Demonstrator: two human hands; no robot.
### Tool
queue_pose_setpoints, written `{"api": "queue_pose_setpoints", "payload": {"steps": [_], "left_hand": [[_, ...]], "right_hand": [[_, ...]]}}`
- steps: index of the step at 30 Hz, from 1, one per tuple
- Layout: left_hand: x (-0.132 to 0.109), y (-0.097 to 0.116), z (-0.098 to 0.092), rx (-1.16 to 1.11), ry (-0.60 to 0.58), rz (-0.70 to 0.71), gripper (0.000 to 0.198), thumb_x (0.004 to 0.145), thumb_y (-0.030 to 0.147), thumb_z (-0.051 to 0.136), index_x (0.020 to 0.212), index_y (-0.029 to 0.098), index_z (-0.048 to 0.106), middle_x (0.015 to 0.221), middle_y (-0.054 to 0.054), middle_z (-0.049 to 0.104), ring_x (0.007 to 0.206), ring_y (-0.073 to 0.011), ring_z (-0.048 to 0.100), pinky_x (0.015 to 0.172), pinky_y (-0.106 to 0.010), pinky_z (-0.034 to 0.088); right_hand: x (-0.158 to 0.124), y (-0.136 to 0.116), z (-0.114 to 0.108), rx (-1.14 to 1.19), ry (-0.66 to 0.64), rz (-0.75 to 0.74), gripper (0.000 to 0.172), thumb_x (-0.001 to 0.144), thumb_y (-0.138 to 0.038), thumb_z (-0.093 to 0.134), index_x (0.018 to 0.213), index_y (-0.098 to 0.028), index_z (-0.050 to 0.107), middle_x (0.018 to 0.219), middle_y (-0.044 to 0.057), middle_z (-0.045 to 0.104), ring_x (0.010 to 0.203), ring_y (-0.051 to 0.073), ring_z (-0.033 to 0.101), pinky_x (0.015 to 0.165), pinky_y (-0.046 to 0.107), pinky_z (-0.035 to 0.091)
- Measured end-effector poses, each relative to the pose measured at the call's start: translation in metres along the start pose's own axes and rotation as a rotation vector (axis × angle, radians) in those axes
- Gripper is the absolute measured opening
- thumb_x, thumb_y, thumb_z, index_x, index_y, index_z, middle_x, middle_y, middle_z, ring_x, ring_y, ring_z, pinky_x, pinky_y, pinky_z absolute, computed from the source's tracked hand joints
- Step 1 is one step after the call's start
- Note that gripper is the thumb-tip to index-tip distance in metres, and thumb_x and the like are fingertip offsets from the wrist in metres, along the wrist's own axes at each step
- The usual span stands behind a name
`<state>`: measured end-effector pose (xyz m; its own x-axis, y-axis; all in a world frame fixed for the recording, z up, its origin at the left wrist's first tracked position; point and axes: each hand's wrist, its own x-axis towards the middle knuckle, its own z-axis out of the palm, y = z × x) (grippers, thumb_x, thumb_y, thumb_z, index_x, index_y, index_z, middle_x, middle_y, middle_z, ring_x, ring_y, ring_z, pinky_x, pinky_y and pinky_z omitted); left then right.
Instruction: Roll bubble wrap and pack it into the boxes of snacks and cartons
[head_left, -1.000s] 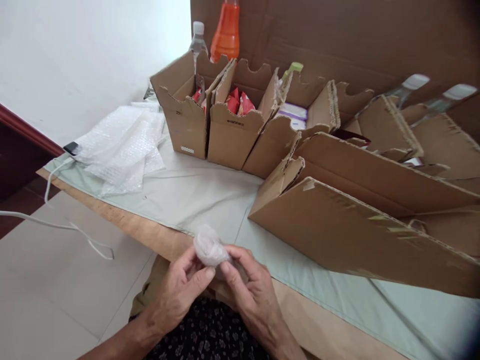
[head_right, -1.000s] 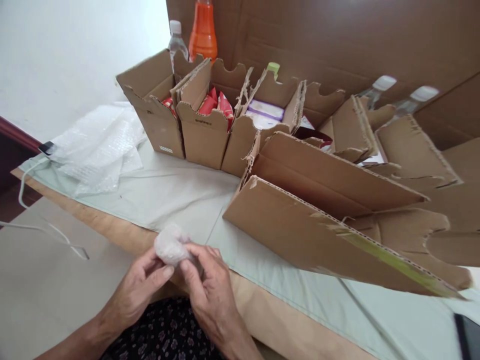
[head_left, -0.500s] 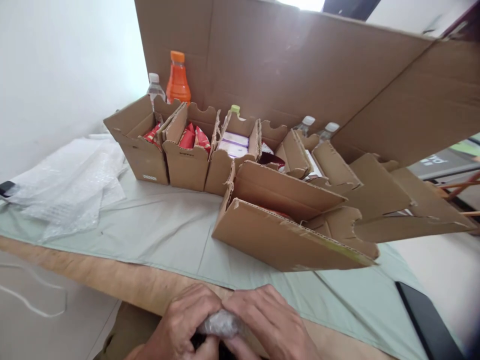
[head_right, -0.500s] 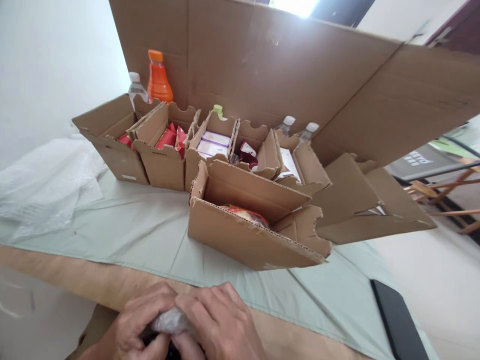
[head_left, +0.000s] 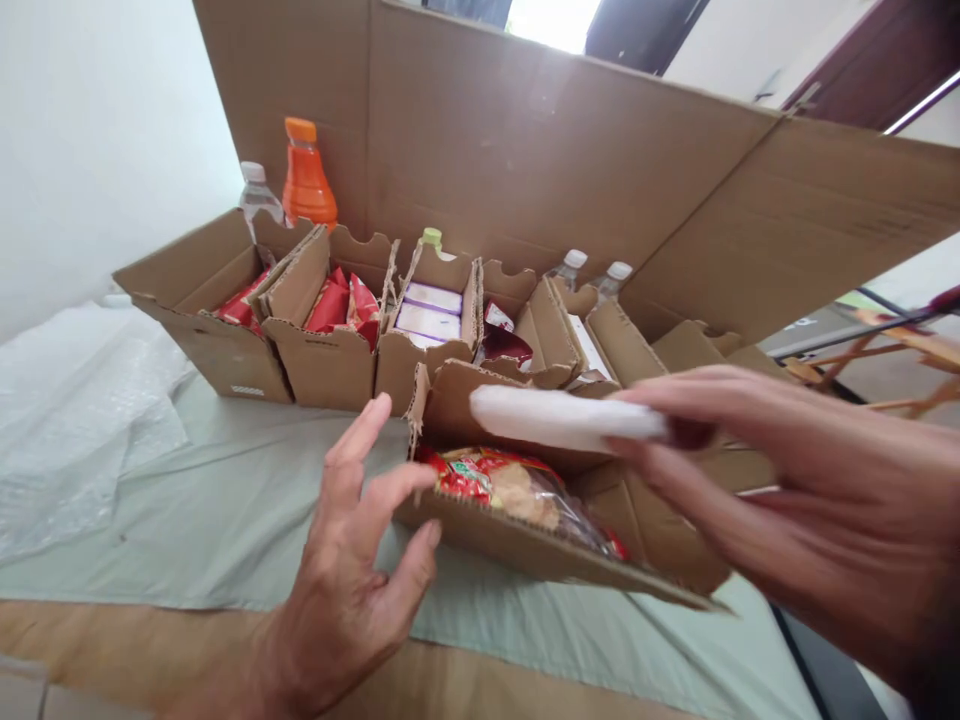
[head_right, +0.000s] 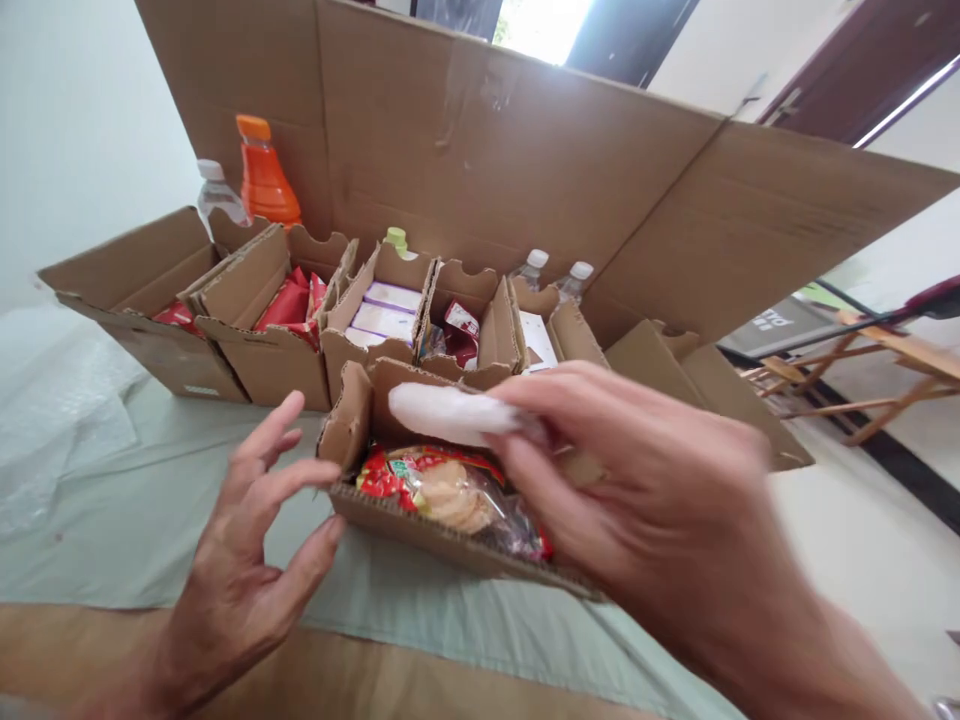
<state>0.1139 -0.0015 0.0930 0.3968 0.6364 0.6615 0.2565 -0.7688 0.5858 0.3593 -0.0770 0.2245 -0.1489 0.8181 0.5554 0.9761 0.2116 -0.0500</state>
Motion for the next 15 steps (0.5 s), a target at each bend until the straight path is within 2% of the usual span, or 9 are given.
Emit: {"api": "queue_pose_setpoints", "payload": {"steps": [3, 8, 11, 13, 15], "left_hand": [[-0.008, -0.004, 0.009, -0.103, 0.014, 0.006, 0.028, 0.092, 0.000, 0.055, 0.110, 0.021, 0.061, 0.167, -0.011, 0.034, 0.151, -0.0245, 0.041, 0.119, -0.040, 0.042], [-0.014, -0.012, 0.015, -0.243, -0.026, 0.018, 0.031, 0.092, -0.001, 0.051, 0.114, 0.019, 0.060, 0.166, -0.014, 0.034, 0.152, -0.0252, 0.040, 0.117, -0.038, 0.045], [-0.012, -0.014, 0.019, -0.292, -0.022, -0.001, 0.029, 0.094, 0.001, 0.052, 0.114, 0.020, 0.061, 0.165, -0.013, 0.035, 0.151, -0.0252, 0.042, 0.118, -0.039, 0.044], [-0.012, -0.013, 0.021, -0.297, -0.018, -0.020, 0.030, 0.095, 0.002, 0.054, 0.116, 0.022, 0.062, 0.164, -0.011, 0.037, 0.150, -0.0244, 0.044, 0.119, -0.039, 0.044], [-0.015, -0.012, 0.021, -0.303, 0.012, -0.078, 0.041, 0.095, 0.004, 0.056, 0.131, 0.025, 0.059, 0.164, -0.010, 0.038, 0.147, -0.0242, 0.047, 0.119, -0.040, 0.044]], "right_hand": [[0.030, -0.004, 0.033, -0.004, -0.154, -0.112, 0.016, 0.101, -0.021, 0.057, 0.094, -0.023, 0.071, 0.086, 0.001, 0.074, 0.068, 0.013, 0.065, 0.060, 0.027, 0.044], [0.052, -0.004, 0.089, -0.066, -0.527, -0.141, 0.012, 0.094, -0.014, 0.062, 0.090, -0.018, 0.072, 0.086, 0.003, 0.073, 0.067, 0.014, 0.063, 0.055, 0.026, 0.032], [0.062, -0.009, 0.119, -0.050, -0.758, -0.132, 0.014, 0.092, -0.011, 0.062, 0.090, -0.018, 0.074, 0.088, 0.005, 0.075, 0.073, 0.017, 0.067, 0.056, 0.026, 0.033], [0.069, -0.011, 0.128, -0.028, -0.882, -0.119, 0.019, 0.093, -0.009, 0.060, 0.094, -0.018, 0.076, 0.090, 0.006, 0.077, 0.079, 0.019, 0.071, 0.061, 0.027, 0.039], [0.071, -0.009, 0.119, 0.045, -0.923, -0.135, 0.028, 0.093, -0.007, 0.057, 0.112, -0.019, 0.074, 0.104, 0.007, 0.079, 0.092, 0.022, 0.073, 0.072, 0.028, 0.049]]}}
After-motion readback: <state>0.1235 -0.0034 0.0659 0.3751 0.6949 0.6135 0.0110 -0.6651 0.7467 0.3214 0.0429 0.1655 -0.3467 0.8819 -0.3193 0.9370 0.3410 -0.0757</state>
